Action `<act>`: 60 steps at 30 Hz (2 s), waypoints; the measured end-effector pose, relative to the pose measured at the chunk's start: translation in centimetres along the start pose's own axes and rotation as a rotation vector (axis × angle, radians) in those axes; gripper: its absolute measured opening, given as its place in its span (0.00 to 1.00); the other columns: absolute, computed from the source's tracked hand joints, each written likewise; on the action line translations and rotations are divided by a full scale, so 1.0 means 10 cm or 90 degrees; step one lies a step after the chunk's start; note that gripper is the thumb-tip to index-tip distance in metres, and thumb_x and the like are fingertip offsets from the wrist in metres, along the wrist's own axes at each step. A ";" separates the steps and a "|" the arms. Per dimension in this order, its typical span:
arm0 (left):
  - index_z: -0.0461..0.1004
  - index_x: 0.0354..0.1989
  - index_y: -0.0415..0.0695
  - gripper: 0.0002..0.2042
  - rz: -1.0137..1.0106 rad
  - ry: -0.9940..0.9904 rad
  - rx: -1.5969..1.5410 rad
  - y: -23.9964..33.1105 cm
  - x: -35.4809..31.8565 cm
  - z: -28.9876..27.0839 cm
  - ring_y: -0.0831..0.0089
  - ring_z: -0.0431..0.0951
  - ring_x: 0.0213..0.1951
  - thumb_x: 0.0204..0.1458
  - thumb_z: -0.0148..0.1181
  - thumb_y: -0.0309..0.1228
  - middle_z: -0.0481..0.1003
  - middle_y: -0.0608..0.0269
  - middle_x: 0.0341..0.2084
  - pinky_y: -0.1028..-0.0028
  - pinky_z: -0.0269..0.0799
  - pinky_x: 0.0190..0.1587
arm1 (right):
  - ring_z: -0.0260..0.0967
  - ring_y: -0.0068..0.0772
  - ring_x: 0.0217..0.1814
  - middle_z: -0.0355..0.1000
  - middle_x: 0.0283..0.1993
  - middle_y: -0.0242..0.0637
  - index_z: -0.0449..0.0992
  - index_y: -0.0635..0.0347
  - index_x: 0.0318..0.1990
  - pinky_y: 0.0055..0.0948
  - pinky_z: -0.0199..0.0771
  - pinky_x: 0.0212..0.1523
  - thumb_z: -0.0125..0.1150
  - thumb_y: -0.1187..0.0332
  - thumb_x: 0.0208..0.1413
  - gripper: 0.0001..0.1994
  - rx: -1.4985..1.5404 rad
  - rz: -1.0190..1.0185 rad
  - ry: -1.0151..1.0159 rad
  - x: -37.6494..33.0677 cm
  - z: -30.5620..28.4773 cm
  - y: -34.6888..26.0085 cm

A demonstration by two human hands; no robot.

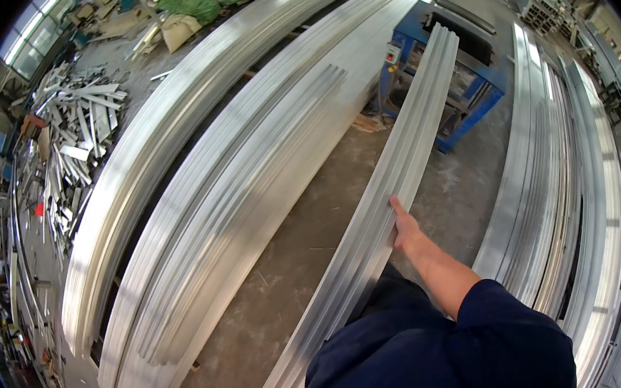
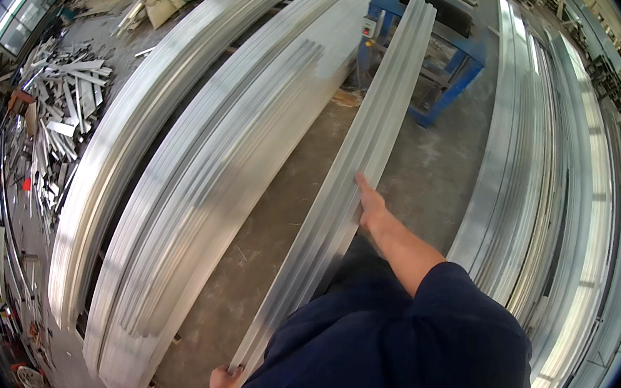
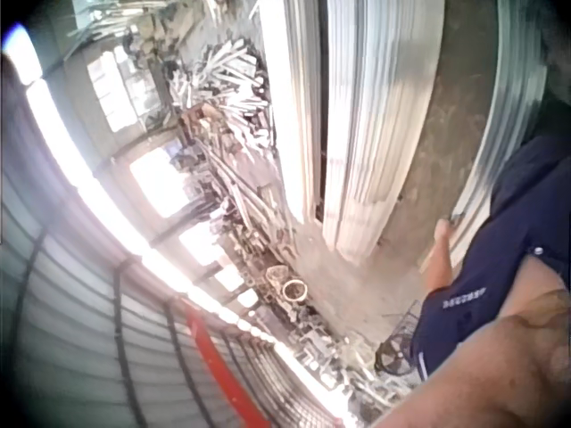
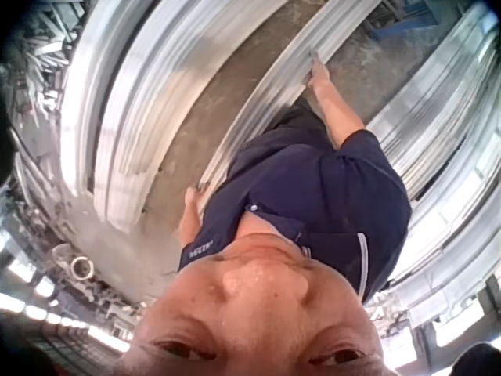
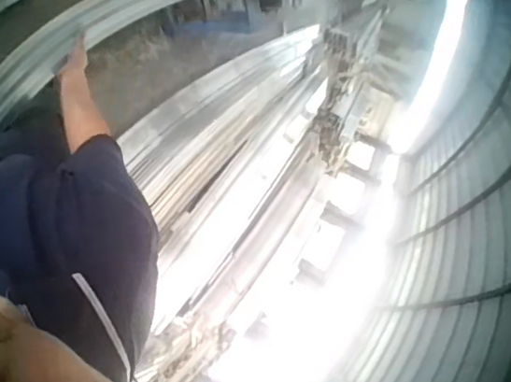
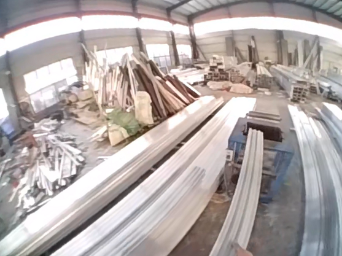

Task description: The person repeatedly picks up long silver metal profiles from a pile and places them onto a growing stack. The person handles the profiles one at a time, walking back and forth between the source pile and the stack area.

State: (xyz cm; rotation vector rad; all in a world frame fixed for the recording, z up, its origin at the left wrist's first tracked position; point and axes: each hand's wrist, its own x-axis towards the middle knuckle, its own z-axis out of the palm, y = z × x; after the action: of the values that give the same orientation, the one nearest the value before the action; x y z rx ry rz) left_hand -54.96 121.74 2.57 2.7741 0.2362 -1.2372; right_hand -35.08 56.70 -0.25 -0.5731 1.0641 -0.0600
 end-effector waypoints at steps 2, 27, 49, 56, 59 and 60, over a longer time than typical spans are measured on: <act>0.82 0.36 0.39 0.28 -0.023 -0.002 -0.028 -0.32 -0.21 -0.21 0.48 0.81 0.38 0.44 0.64 0.56 0.80 0.42 0.31 0.57 0.76 0.44 | 0.68 0.46 0.62 0.71 0.61 0.41 0.71 0.56 0.60 0.52 0.67 0.63 0.70 0.47 0.52 0.32 0.013 0.032 -0.058 -0.18 0.23 0.38; 0.77 0.45 0.44 0.33 -0.103 -0.001 -0.002 -1.13 1.75 -2.70 0.50 0.81 0.42 0.47 0.59 0.65 0.81 0.48 0.34 0.57 0.75 0.45 | 0.66 0.49 0.63 0.69 0.63 0.44 0.69 0.58 0.62 0.57 0.66 0.62 0.64 0.45 0.57 0.33 -0.136 0.190 0.040 0.78 3.44 2.84; 0.69 0.53 0.36 0.28 0.202 -0.028 0.029 -2.70 5.65 -3.59 0.49 0.77 0.50 0.58 0.55 0.52 0.79 0.46 0.43 0.56 0.71 0.53 | 0.70 0.54 0.56 0.64 0.61 0.54 0.57 0.68 0.67 0.48 0.77 0.50 0.61 0.50 0.61 0.37 -0.530 0.148 0.264 -1.11 2.38 3.61; 0.73 0.53 0.38 0.22 0.128 -0.071 0.004 -2.83 6.23 -3.15 0.48 0.76 0.53 0.54 0.55 0.39 0.78 0.43 0.47 0.57 0.72 0.56 | 0.73 0.48 0.50 0.68 0.56 0.49 0.59 0.67 0.66 0.43 0.79 0.46 0.60 0.51 0.61 0.34 -0.545 0.098 0.275 -1.63 2.42 3.85; 0.78 0.48 0.39 0.19 0.090 -0.108 -0.012 -2.85 6.43 -3.16 0.47 0.76 0.53 0.51 0.58 0.37 0.77 0.42 0.48 0.57 0.73 0.54 | 0.74 0.44 0.48 0.70 0.53 0.47 0.62 0.67 0.63 0.40 0.80 0.43 0.60 0.51 0.62 0.32 -0.535 0.082 0.285 -1.87 2.25 3.93; 0.78 0.48 0.39 0.19 0.084 -0.113 0.017 -2.84 6.47 -3.13 0.48 0.77 0.53 0.52 0.58 0.38 0.77 0.42 0.49 0.57 0.73 0.55 | 0.74 0.44 0.48 0.70 0.52 0.47 0.63 0.67 0.62 0.40 0.80 0.43 0.60 0.51 0.62 0.31 -0.535 0.086 0.285 -1.97 2.17 3.95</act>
State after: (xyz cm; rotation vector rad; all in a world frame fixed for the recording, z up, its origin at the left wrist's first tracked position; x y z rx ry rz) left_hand 5.44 160.95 -25.46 2.6315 0.0226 -1.4510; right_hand -35.50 105.67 4.78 -1.2803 1.5609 0.4138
